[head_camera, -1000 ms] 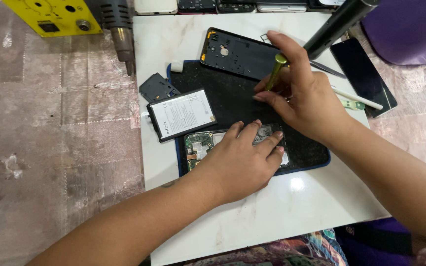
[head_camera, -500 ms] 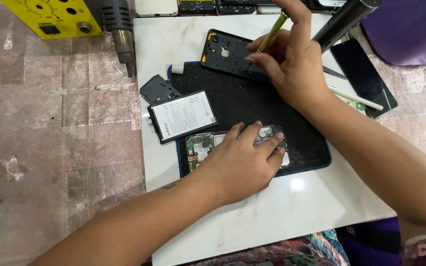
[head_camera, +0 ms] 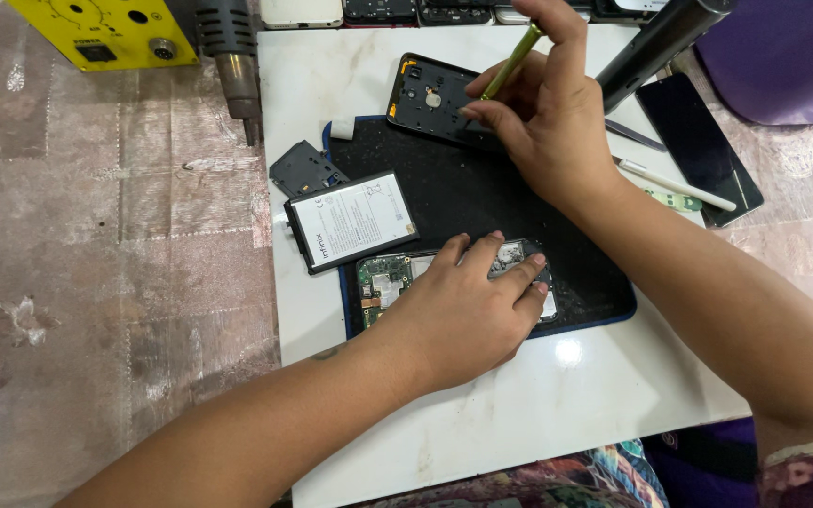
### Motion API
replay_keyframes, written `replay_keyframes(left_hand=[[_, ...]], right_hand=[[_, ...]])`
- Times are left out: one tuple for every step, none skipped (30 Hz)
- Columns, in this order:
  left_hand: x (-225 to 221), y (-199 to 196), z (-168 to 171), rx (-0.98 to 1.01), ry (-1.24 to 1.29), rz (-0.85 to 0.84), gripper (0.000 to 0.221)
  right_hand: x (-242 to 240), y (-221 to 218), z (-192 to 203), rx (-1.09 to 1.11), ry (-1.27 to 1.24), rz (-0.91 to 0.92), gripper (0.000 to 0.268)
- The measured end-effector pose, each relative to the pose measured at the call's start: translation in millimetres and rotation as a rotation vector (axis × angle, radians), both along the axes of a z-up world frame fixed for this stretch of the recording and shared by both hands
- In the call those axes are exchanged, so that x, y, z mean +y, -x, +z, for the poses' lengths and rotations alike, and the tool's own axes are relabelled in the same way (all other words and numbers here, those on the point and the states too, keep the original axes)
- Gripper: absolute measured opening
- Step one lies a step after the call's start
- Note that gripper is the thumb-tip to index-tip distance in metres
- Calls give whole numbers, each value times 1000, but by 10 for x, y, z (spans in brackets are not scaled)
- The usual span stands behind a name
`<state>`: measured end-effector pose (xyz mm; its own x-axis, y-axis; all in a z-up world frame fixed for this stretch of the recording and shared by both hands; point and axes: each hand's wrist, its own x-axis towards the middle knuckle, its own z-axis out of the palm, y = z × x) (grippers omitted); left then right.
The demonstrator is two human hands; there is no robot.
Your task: The person works on a disassembled smartphone, using their hands to connect a small ribbon cable to the motherboard. They then use a green screwdriver to tighten screws on the phone's internal metal shielding plate.
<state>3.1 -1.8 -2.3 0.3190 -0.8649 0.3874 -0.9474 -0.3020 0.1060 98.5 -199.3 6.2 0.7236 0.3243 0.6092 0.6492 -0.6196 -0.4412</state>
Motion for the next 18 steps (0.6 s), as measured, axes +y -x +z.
replay_keyframes(left_hand=[[-1,-1,-1,7,4,2,33],[-3,-2,-5,13,7,5,33],[-4,1,-10,23,11,7,33],[-3,2,-17,15,16,9,33],[0,0,-25,7,22,10,32],[2,1,-33,-2,28,11,32],[4,3,-40,-1,33,15,32],[6,6,-46,0,38,18,33],[8,10,-51,2,43,20,33],[10,12,-53,4,51,19,33],[10,11,-53,6,59,17,32],[10,9,-50,9,66,14,32],[14,6,-45,11,73,11,32],[23,2,-39,13,80,8,32],[29,-2,-31,15,87,6,32],[33,-3,-23,18,83,7,33],[35,-3,-15,21,78,5,33],[34,-6,-8,25,73,3,34]], right_hand=[[-16,13,0,22,-36,8,74],[-41,36,4,43,-72,16,73],[-59,55,6,62,-107,31,73],[-74,76,12,80,-143,47,73],[-91,95,29,90,-177,70,73],[-109,121,51,101,-212,92,73],[-129,161,76,138,-244,74,72],[-151,215,102,174,-276,55,72],[-167,270,124,211,-309,35,72],[-186,317,146,276,-374,10,73],[-214,365,166,341,-441,-17,73],[-232,412,170,405,-507,-44,74],[-260,473,173,410,-493,-35,74],[-306,547,186,415,-479,-27,75],[-337,600,189,421,-463,-17,75],[-361,633,189,465,-457,-24,77],[-397,674,197,509,-454,-32,80],[-425,709,201,553,-450,-40,83]])
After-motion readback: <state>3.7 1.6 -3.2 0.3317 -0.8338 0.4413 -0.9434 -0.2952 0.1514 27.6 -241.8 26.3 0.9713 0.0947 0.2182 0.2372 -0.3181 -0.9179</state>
